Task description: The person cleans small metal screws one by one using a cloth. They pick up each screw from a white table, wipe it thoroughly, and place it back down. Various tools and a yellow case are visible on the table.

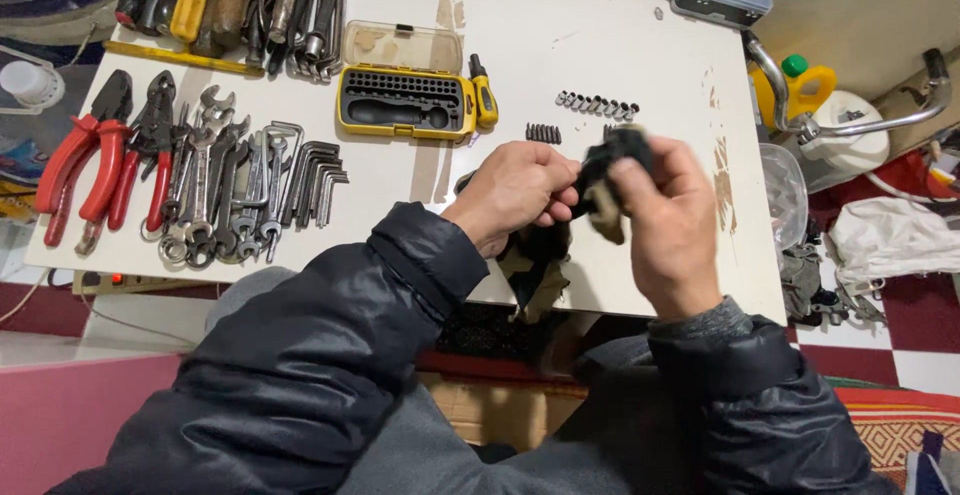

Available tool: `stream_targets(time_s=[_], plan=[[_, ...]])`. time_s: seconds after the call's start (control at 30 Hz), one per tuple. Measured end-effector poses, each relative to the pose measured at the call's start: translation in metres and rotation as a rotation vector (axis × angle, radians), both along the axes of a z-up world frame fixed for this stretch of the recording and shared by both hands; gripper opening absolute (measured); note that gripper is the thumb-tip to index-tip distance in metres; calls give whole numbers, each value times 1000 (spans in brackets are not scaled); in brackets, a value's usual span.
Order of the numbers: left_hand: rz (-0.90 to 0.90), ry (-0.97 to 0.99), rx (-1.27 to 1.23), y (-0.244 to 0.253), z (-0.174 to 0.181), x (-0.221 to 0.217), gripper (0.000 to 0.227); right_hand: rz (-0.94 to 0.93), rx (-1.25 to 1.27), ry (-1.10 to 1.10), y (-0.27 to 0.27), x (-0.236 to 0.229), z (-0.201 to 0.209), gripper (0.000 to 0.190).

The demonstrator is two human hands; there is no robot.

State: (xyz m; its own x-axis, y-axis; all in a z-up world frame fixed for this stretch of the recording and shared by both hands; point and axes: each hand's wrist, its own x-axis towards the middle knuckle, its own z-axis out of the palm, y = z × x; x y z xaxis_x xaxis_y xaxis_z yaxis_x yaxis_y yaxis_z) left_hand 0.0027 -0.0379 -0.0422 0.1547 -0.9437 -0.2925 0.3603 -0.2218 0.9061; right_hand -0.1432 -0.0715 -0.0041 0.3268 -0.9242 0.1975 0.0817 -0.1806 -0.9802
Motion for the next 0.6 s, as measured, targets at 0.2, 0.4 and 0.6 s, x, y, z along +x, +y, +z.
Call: stream_targets(time_s=[0.2, 0.4, 0.6], plan=[[-15, 60, -26, 4, -2, 0, 20, 85, -81, 140, 0, -2, -15, 21], [-89, 85, 3, 13, 10, 4, 21, 60, -136, 144, 13, 2, 3, 14], [-2, 11, 16, 12, 8, 5, 23, 39, -50, 46, 8, 2, -5, 15]])
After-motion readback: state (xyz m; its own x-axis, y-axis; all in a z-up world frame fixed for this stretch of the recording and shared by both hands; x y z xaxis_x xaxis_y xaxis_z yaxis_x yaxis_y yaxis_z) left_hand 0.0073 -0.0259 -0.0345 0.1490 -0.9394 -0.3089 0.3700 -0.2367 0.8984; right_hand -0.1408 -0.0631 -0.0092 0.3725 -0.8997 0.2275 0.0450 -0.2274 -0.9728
